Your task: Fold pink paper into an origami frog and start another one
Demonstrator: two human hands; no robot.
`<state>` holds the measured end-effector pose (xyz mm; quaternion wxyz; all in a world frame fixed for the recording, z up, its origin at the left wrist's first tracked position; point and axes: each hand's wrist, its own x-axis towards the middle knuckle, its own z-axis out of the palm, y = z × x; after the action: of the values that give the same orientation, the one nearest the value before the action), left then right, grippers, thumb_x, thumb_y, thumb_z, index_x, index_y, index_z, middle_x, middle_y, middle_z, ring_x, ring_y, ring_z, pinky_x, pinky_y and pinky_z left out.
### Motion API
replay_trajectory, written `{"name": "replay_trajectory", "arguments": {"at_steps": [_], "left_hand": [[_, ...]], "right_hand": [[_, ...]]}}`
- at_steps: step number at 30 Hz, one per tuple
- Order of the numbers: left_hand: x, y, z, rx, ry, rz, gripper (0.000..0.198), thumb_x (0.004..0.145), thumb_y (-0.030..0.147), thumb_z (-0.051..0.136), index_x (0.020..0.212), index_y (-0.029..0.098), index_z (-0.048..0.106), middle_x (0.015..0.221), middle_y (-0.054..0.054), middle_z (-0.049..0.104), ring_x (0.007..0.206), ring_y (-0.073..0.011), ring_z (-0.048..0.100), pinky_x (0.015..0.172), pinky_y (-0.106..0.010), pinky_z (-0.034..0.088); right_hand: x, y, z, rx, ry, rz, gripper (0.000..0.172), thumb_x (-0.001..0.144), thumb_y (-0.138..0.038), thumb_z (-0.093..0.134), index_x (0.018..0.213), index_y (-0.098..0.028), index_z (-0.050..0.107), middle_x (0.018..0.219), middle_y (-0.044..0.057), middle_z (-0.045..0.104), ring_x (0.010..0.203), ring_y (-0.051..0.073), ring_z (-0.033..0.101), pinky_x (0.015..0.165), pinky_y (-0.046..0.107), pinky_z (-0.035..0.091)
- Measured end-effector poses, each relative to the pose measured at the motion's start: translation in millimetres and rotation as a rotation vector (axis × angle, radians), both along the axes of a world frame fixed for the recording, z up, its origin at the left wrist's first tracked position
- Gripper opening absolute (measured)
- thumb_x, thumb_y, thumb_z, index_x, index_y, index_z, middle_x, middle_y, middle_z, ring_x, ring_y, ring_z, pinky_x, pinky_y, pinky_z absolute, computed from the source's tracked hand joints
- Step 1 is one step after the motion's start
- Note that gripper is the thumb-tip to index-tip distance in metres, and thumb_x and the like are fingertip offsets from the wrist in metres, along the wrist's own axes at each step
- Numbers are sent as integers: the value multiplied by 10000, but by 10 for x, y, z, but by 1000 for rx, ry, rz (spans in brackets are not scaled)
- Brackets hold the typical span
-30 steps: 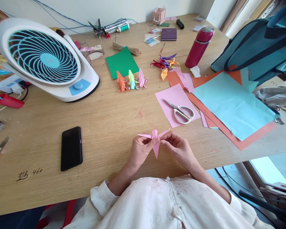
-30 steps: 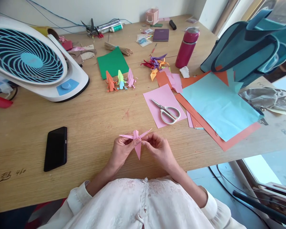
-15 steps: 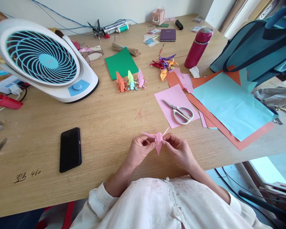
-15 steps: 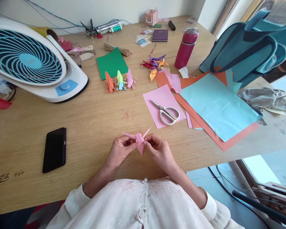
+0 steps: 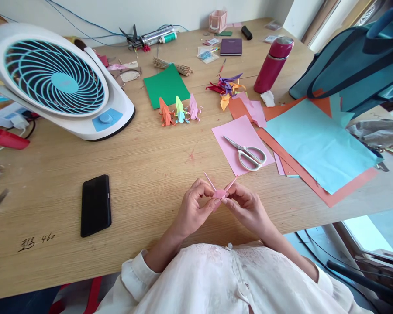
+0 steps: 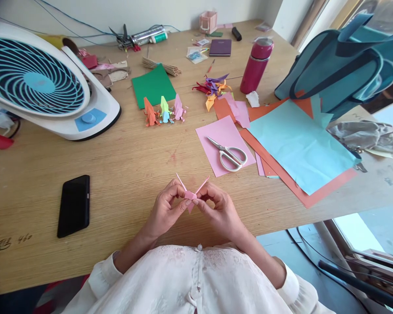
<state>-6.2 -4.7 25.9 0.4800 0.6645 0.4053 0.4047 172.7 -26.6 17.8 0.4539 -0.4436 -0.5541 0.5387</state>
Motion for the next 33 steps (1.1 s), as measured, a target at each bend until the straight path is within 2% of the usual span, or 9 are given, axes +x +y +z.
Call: {"name": "replay_trajectory", "arguments": {"at_steps": [3, 5, 11, 18, 21, 25, 33], "left_hand": [[-8, 2, -19, -60, -39, -87, 212, 907, 295, 630, 750, 178, 548, 815, -5, 537, 804, -143, 528, 775, -277, 419], [-3, 4, -44, -93, -46, -117, 224, 911, 300, 621, 747, 177, 530, 811, -4, 528, 798, -141, 525, 765, -272, 417], [51, 17, -129, -168, -82, 41, 252, 869, 324, 679, 716, 170, 551, 778, 3, 518, 749, -128, 502, 697, -248, 403], [15, 33, -113, -244, -128, -5, 310, 874, 344, 673, 672, 168, 517, 741, 18, 474, 698, -111, 444, 660, -245, 363], [21, 27, -121, -243, -116, 39, 317, 879, 351, 665, 674, 170, 505, 720, 24, 459, 670, -107, 423, 640, -247, 352], [48, 15, -144, -207, -100, 137, 268, 852, 331, 699, 683, 167, 572, 726, 16, 486, 689, -115, 448, 652, -249, 361], [59, 9, -144, -227, -177, 137, 200, 824, 301, 735, 700, 175, 643, 733, 10, 524, 723, -124, 481, 674, -250, 378]], "right_hand": [[4, 13, -4, -124, 166, 84, 169, 890, -378, 658, 851, -215, 644, 793, 2, 632, 721, 145, 589, 704, 286, 484], [-6, 25, -2, -175, 195, 98, 191, 877, -397, 672, 846, -211, 645, 781, -3, 629, 711, 139, 578, 699, 278, 479], [-17, 59, -22, -191, 156, -36, 248, 834, -432, 711, 784, -202, 634, 746, -6, 614, 697, 136, 551, 683, 268, 454], [-59, 36, -31, -177, 195, -28, 272, 827, -442, 714, 757, -201, 609, 702, -17, 594, 653, 124, 527, 641, 260, 443], [-104, 37, -59, -184, 210, -94, 249, 812, -418, 736, 760, -201, 627, 709, -13, 608, 660, 126, 546, 644, 258, 452], [-115, 40, -101, -182, 174, -160, 230, 777, -408, 771, 787, -202, 668, 756, 7, 650, 702, 142, 573, 673, 270, 460], [-95, 6, -93, -139, 127, -190, 234, 799, -426, 746, 766, -205, 676, 730, 17, 662, 694, 152, 574, 655, 268, 466]]}}
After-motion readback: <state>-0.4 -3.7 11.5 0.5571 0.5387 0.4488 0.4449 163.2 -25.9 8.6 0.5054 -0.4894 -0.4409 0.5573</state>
